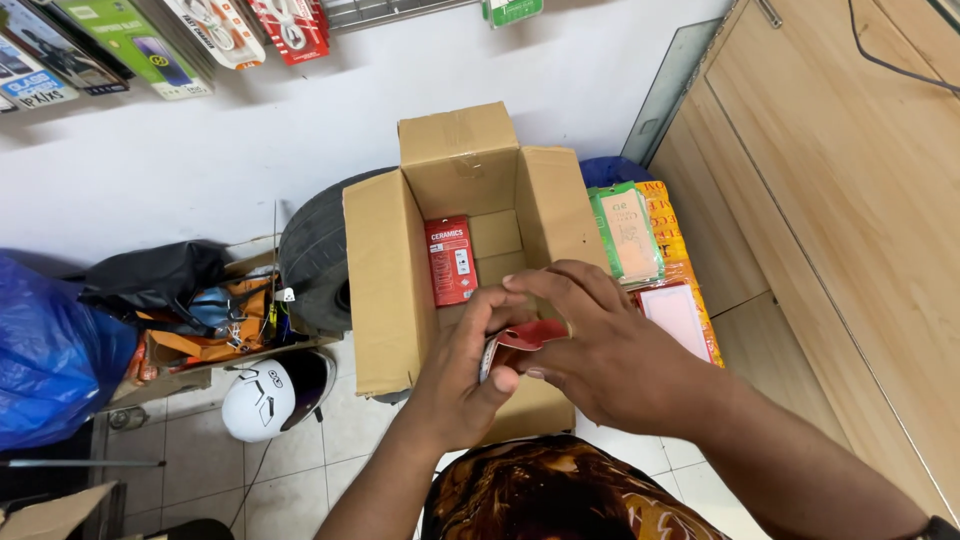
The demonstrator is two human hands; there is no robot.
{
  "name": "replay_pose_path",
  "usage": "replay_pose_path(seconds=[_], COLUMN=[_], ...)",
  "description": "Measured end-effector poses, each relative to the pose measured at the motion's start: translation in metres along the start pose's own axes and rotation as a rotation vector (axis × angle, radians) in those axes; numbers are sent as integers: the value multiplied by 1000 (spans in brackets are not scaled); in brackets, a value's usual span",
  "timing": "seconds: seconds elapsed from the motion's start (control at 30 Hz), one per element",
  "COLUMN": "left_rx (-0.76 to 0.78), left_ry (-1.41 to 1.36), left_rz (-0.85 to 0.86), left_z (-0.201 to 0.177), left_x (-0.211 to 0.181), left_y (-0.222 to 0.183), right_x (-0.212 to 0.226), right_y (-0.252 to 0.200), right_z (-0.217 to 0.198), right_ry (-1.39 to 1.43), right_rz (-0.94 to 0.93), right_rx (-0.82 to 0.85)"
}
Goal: The person is sorting through and inspecting mobile phone accessories, specifically screen protectors or cases, and placing them into or near a cardboard box on a sales floor.
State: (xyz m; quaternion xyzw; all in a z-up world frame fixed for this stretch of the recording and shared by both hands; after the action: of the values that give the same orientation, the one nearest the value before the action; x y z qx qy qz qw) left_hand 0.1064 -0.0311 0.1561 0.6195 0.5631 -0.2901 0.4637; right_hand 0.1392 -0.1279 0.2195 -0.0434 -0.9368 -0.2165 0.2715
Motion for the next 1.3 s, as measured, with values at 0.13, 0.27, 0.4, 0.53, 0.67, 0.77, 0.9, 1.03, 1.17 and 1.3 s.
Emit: replay_pose_path(seconds=[0.13,0.27,0.4,0.53,0.67,0.77,0.9,1.03,1.17,1.3], left_rx=[15,30,47,33,24,41,53,72,88,93], left_ry=[-13,-105,-111,-67,-112,-97,-34,4,-4,-229], left_rz=[-1,-35,-65,-36,-14,-26,-44,-41,-106,-125], left_z=[5,9,11,9,8,10,11,10,9,12], left_x=[7,11,14,11,4,3,8,7,14,28], left_y=[-3,-6,-8,-7,-3,0,3,7,10,3], right_x=[-5,-11,-13,-25,-36,-41,-54,-58,-52,-28], right_y=[-2,-5,-9,-14,-18,-18,-22,-18,-17,-16], right_z=[4,3,-1,3,6,7,12,8,5,-18], right_ry=[149,244,263,337,519,609,743,657,605,377], right_rz=[-12,-3,-7,48,110,174,212,246,217,21], right_rx=[27,-23,-85,-99,-92,-79,-114,-121,-147,-310])
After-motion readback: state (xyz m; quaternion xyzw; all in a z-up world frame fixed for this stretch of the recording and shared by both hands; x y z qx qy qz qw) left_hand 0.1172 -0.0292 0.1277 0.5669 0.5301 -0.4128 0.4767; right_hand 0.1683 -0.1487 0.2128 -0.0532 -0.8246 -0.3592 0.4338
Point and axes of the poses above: each hand's wrist, its own y-axis towards the middle knuckle, its own z-axis out of the palm, x = y × z, the point moved 10 cm from there along y, towards the middle knuckle, and after that the axes turned 10 degrees about y, right-handed, at the moved point
